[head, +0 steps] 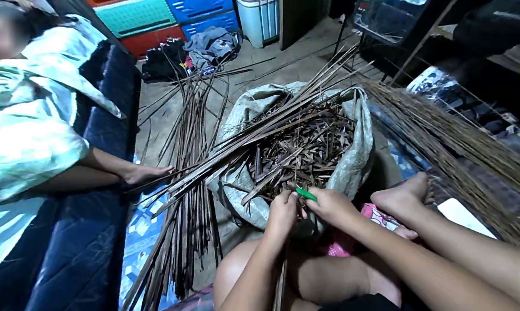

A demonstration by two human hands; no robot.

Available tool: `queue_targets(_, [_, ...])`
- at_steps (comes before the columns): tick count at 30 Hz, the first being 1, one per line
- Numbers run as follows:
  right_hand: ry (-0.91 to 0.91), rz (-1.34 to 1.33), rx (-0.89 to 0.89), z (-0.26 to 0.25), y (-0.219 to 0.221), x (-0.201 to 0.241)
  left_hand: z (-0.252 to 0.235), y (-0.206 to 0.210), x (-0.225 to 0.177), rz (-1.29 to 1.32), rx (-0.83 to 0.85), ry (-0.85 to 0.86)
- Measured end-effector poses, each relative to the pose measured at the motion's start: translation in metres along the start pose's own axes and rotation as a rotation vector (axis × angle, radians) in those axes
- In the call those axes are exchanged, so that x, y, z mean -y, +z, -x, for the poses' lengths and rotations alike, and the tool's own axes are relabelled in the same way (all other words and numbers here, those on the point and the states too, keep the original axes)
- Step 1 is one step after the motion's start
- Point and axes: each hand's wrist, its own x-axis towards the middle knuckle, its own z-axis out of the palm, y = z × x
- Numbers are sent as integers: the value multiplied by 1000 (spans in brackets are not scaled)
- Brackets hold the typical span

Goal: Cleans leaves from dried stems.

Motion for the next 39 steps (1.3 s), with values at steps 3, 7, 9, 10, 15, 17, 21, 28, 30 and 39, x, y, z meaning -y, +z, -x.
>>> queue_targets(3, [-7,75,-61,-8,-1,-2,0,-1,3,307,45,-1])
queue_targets(7, [102,68,-140,-28,-9,-9,2,-3,3,569,113,-21])
queue_targets(9, [178,12,-171,-42,-20,-22,4,-3,2,613,154,-25])
queue_targets(10, [190,-31,-181,-45,-26,-26,4,-4,1,627,161,-24])
queue_targets(15, [-64,-529,-198,-42,-25,-22,0,-2,3,628,222,0])
queue_targets(17, [-91,-737,-151,-41,-24,-12,1,0,3,603,242,18])
queue_targets(21, [-35,-794,-205,-53,-30,-4,7,2,0,420,188,-11])
queue_targets(28, [-85,-240,-11,-1,-23,8,0,0,4,-130,3,49])
queue_targets(30, [-54,-64,54,18,-16,16,1,0,1,-211,-31,29])
queue_targets(39, [183,154,-94,-26,-10,11,3,3,-3,-332,-9,30])
